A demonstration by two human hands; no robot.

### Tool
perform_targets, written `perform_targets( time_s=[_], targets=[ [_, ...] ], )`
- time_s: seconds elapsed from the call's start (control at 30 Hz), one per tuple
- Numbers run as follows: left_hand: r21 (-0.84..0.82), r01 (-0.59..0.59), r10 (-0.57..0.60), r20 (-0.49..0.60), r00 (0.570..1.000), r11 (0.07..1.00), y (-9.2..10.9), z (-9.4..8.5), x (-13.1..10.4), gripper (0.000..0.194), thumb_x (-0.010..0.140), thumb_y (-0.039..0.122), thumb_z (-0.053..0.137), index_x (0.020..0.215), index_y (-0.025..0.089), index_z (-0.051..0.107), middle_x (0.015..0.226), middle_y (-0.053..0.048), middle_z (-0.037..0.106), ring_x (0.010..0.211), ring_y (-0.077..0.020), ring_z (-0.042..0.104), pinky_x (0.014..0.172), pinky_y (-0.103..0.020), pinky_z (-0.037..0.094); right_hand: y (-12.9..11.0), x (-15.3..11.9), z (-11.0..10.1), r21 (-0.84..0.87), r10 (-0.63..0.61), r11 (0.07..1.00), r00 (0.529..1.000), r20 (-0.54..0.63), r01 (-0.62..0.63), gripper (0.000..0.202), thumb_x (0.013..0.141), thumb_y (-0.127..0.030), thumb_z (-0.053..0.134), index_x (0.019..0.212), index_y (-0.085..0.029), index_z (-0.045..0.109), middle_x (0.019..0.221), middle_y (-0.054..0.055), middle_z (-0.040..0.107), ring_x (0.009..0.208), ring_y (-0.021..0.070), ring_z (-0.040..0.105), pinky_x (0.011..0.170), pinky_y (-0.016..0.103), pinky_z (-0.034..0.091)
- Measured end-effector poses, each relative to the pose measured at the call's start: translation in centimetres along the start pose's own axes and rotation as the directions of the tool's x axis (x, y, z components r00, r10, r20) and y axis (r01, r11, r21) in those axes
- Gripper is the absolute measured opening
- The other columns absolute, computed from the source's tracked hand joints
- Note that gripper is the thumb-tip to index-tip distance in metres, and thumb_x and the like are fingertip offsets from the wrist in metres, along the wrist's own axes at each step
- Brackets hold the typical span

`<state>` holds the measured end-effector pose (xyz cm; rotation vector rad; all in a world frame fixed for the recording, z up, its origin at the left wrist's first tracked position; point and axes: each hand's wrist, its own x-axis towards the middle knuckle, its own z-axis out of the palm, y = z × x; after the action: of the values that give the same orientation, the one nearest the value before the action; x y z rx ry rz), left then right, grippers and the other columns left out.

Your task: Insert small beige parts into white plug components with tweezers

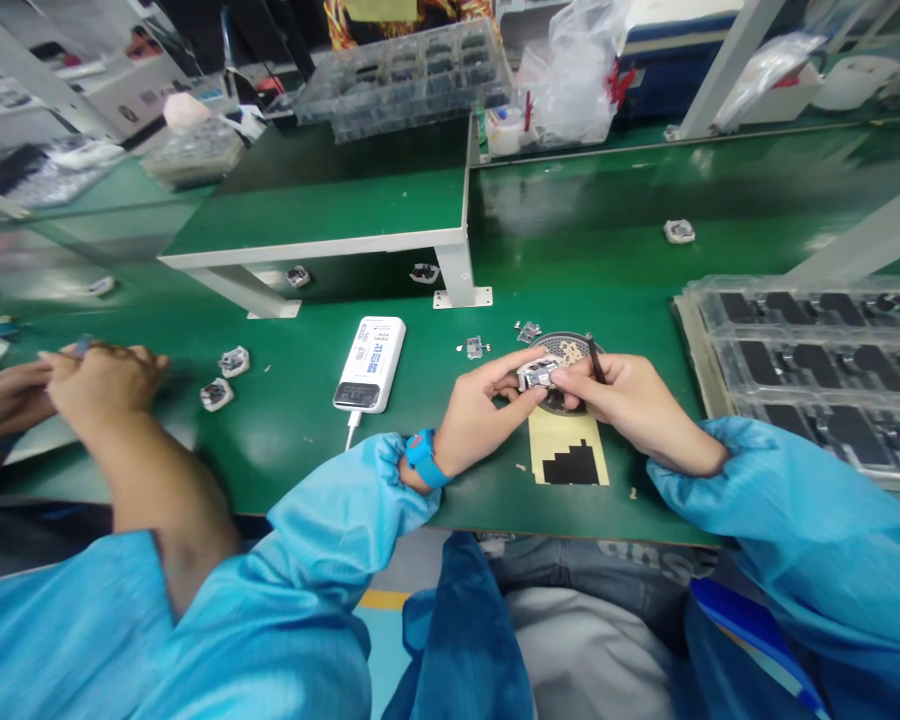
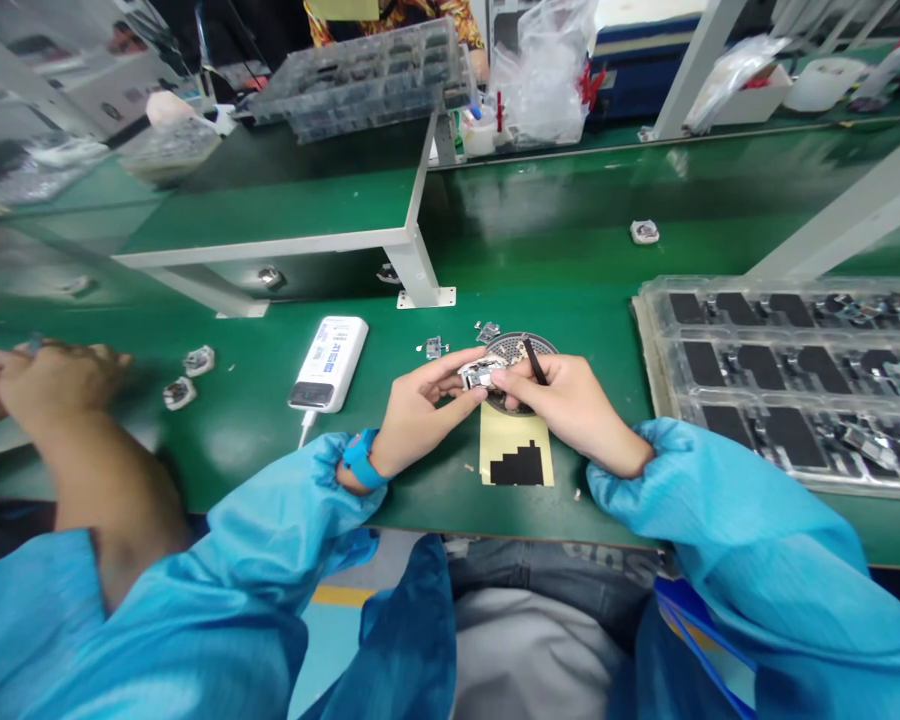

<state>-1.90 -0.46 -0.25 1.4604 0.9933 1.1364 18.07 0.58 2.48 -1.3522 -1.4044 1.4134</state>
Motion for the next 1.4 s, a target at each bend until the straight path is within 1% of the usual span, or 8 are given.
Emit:
perform_targets(
  time_s=[0.17,0.37,0.53,0.7,0.83,0.93,1.1,1.4],
  targets=[
    [0.099,-0.048,0.052,-0.038,0.998,0.994,0.0,0.0,-0.1,0.045,0.087,0.028,0.078,0.131,0.019,0.072,0.119,-0.008,0.075,0.090,-0.0195,0.073,0.080,-0.030,0.061,0.5,0.3,0.1,-0.035,-0.033,0.999,0.999,-0.005,0.033,0.043,0.077,-0.055,0.080,0.067,-0.015,0.067,0.064,0.002,0.064,0.057,0.0101,0.051,0.053,0.026,0.038],
    [-0.223,0.120,-0.116,0.029,0.993,0.967,0.2,0.0,0.0,0.055,0.080,0.031,0.085,0.132,0.019,0.071,0.121,-0.010,0.075,0.097,-0.0232,0.075,0.076,-0.029,0.063,0.9,0.3,0.6,-0.038,-0.257,0.966,0.962,-0.093,0.254,0.040,0.071,-0.041,0.089,0.094,-0.019,0.064,0.092,0.004,0.071,0.081,0.0168,0.064,0.071,0.031,0.052],
    [-0.284,0.127,-0.125,0.027,0.992,0.950,0.5,-0.1,0.1,0.054,0.077,0.029,0.089,0.128,0.020,0.073,0.114,-0.009,0.077,0.081,-0.0174,0.073,0.068,-0.027,0.062,0.8,0.2,0.8,0.016,-0.303,0.952,0.949,-0.090,0.305,0.042,0.074,-0.039,0.088,0.106,-0.021,0.067,0.107,0.006,0.073,0.101,0.0218,0.069,0.090,0.036,0.056],
    [-0.278,0.097,-0.085,0.053,0.995,0.956,0.5,-0.1,0.0,0.050,0.081,0.029,0.085,0.128,0.022,0.073,0.113,-0.008,0.077,0.094,-0.0218,0.075,0.082,-0.032,0.064,0.9,0.3,0.7,0.114,-0.296,0.950,0.955,0.021,0.291,0.042,0.079,-0.043,0.084,0.113,-0.022,0.071,0.116,0.008,0.074,0.101,0.0231,0.072,0.087,0.037,0.061],
    [-0.301,0.093,-0.076,0.069,0.995,0.949,0.4,0.0,0.0,0.051,0.080,0.028,0.086,0.129,0.022,0.072,0.119,-0.009,0.076,0.101,-0.0242,0.075,0.088,-0.035,0.064,1.4,0.4,0.7,0.092,-0.336,0.938,0.942,-0.009,0.335,0.040,0.078,-0.039,0.086,0.112,-0.023,0.072,0.114,0.007,0.074,0.104,0.0230,0.072,0.091,0.037,0.060],
    [-0.303,0.091,-0.079,0.051,0.996,0.949,0.6,0.0,0.1,0.050,0.079,0.029,0.087,0.127,0.021,0.073,0.118,-0.010,0.076,0.098,-0.0230,0.075,0.083,-0.032,0.064,1.8,0.3,0.9,0.099,-0.342,0.934,0.939,-0.034,0.344,0.040,0.077,-0.039,0.086,0.112,-0.023,0.072,0.112,0.007,0.075,0.102,0.0228,0.071,0.090,0.037,0.061],
    [-0.215,0.085,-0.084,0.013,0.996,0.973,1.0,0.1,0.0,0.045,0.082,0.035,0.084,0.123,0.020,0.076,0.113,-0.009,0.077,0.080,-0.0169,0.072,0.069,-0.027,0.062,1.5,0.1,1.2,0.187,-0.261,0.947,0.965,-0.028,0.261,0.036,0.077,-0.043,0.085,0.104,-0.022,0.071,0.100,0.005,0.074,0.090,0.0202,0.071,0.079,0.035,0.063],
    [-0.290,0.088,-0.084,0.027,0.996,0.953,0.6,0.1,0.0,0.048,0.078,0.029,0.087,0.124,0.020,0.074,0.122,-0.011,0.075,0.104,-0.0243,0.074,0.086,-0.033,0.063,1.5,0.0,1.3,-0.022,-0.313,0.950,0.945,-0.091,0.312,0.038,0.079,-0.042,0.083,0.110,-0.022,0.071,0.112,0.009,0.073,0.108,0.0265,0.068,0.085,0.039,0.059]
  ],
)
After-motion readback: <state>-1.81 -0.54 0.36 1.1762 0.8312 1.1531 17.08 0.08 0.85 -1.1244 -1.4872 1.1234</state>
